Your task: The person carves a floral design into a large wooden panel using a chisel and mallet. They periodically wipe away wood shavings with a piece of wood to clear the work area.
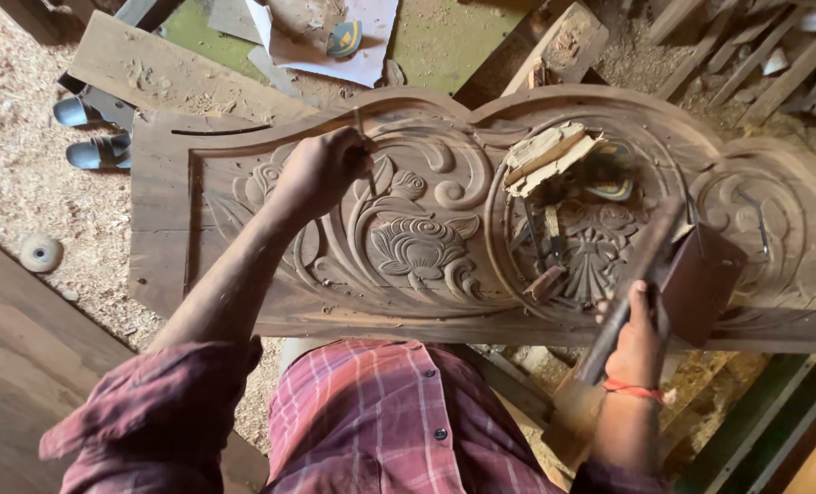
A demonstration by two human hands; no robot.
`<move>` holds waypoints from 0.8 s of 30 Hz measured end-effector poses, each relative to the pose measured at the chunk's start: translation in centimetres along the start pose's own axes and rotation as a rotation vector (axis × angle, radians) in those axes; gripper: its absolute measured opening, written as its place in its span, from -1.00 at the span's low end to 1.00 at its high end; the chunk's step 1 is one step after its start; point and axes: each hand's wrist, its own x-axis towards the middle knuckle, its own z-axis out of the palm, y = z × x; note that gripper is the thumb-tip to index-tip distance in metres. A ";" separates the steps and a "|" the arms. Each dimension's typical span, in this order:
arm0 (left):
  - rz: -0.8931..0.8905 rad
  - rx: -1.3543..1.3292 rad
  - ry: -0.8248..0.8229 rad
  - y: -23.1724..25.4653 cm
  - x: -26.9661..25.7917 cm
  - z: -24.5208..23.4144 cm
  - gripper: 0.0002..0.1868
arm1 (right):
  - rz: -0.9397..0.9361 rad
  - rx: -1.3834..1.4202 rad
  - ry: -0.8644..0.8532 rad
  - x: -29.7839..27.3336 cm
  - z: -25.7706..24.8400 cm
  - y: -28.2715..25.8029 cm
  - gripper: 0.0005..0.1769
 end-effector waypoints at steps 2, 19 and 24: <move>0.094 0.078 -0.009 -0.7 1.7 0.8 -0.82 | -0.047 -0.082 0.059 -0.5 0.5 -1.3 -0.71; 0.168 0.083 -0.091 -5.9 7.0 4.1 -0.75 | -0.363 -0.228 -0.372 -3.0 12.4 -8.5 -0.51; 0.110 0.028 -0.126 -6.0 7.2 4.1 -0.76 | -0.423 -0.327 -0.471 -3.6 16.2 -9.3 -0.44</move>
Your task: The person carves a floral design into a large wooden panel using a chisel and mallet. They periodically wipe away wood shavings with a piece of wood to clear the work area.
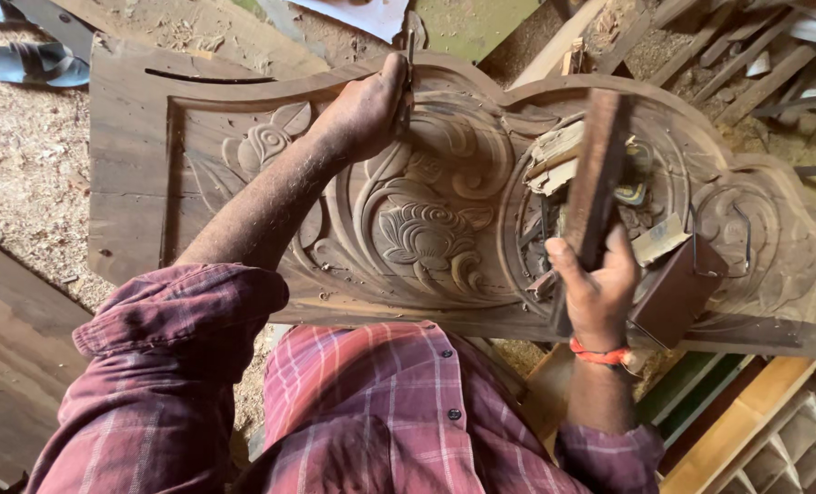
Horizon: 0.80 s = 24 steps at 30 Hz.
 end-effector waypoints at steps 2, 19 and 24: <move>0.006 0.015 0.012 -0.1 0.2 0.1 -0.77 | -0.032 0.035 -0.067 0.2 0.7 -0.3 -0.43; 0.115 0.208 0.027 -0.3 1.1 0.5 -0.68 | -0.292 -0.334 -0.178 4.2 1.1 -2.2 -0.27; 0.160 0.321 0.101 0.2 1.7 0.7 -0.79 | -0.498 -0.461 -0.136 9.1 1.4 -2.8 -0.29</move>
